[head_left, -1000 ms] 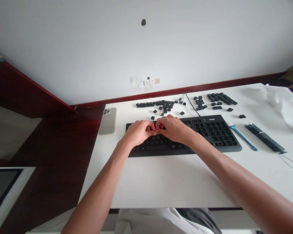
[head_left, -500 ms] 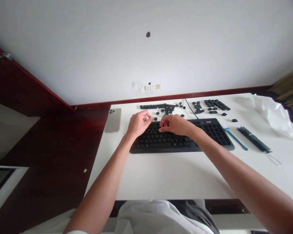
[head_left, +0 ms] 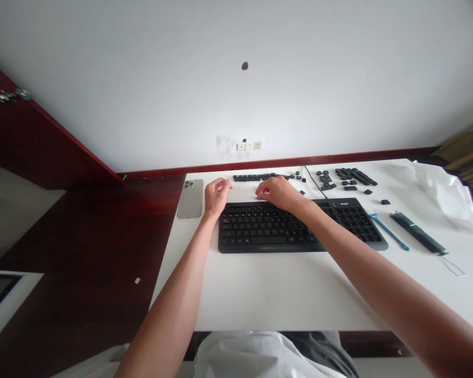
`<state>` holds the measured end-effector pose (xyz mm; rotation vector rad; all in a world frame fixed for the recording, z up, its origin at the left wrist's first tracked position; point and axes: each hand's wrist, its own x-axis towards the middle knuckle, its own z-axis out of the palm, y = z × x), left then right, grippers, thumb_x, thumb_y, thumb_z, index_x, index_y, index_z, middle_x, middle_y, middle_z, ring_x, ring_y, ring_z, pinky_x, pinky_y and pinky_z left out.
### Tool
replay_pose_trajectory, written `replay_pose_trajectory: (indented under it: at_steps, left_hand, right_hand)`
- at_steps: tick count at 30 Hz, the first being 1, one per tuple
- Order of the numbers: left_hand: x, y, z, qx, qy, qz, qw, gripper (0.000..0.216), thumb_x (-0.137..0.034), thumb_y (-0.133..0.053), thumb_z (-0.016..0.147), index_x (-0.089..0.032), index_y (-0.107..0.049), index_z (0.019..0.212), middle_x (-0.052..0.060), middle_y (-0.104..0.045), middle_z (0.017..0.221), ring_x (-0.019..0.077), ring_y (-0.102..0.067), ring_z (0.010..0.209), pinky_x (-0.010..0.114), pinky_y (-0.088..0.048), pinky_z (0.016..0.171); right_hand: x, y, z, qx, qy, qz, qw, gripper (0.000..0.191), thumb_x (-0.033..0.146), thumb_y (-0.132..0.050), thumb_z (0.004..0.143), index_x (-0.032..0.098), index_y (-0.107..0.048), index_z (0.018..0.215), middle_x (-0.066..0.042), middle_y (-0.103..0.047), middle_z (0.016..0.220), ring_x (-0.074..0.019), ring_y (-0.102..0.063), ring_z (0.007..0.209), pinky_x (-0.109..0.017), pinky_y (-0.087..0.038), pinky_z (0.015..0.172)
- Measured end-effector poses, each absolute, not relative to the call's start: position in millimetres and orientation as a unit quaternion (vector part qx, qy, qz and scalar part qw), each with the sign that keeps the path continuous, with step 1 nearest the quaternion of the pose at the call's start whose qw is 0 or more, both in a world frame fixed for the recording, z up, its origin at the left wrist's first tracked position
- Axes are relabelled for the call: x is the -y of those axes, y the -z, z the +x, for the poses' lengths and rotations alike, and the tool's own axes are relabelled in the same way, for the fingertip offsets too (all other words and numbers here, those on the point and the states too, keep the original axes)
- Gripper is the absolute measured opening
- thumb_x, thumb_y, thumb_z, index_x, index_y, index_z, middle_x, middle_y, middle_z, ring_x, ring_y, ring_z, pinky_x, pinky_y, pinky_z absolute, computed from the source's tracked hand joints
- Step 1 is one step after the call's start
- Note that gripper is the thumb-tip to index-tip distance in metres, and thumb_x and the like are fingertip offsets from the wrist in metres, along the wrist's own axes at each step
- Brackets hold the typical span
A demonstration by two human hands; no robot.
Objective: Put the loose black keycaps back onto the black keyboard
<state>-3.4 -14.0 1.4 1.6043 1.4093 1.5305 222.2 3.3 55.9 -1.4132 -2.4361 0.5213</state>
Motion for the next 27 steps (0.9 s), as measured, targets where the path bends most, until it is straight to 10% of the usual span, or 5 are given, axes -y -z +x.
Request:
replay_pose_trajectory:
  at_steps: [11, 18, 27]
  left_hand:
    - [14.6, -2.1, -2.6, -0.513, -0.564, 0.587, 0.273, 0.034, -0.035, -0.061, 0.092, -0.018, -0.063, 0.063, -0.001, -0.056, 0.061, 0.0129, -0.046, 0.059, 0.028, -0.031, 0.058]
    - [13.4, 0.4, -3.2, -0.508, -0.535, 0.612, 0.285, 0.037, -0.043, -0.062, 0.093, -0.018, -0.066, 0.066, -0.001, -0.053, 0.057, 0.0127, -0.042, 0.055, 0.028, -0.029, 0.057]
    - [48.1, -44.5, 20.9, -0.446, -0.281, 0.802, 0.282, 0.035, -0.033, -0.055, 0.092, -0.019, -0.08, 0.07, 0.0, -0.058, 0.051, 0.0111, -0.036, 0.045, 0.029, -0.023, 0.052]
  right_hand:
    - [-4.9, -58.4, 224.4, 0.864, -0.171, -0.455, 0.129, 0.026, 0.006, -0.064, 0.084, 0.021, -0.083, 0.094, -0.004, -0.082, 0.094, -0.0222, -0.075, 0.09, -0.029, -0.055, 0.083]
    - [22.8, -61.8, 272.6, 0.796, -0.298, -0.467, 0.244, 0.01, 0.029, -0.078, 0.081, 0.024, -0.079, 0.09, 0.0, -0.08, 0.087, -0.021, -0.076, 0.085, -0.03, -0.06, 0.08]
    - [42.4, -40.6, 307.7, 0.81, -0.251, -0.476, 0.233, 0.012, 0.031, -0.07, 0.089, 0.025, -0.08, 0.094, -0.002, -0.081, 0.099, -0.0222, -0.075, 0.088, -0.035, -0.061, 0.084]
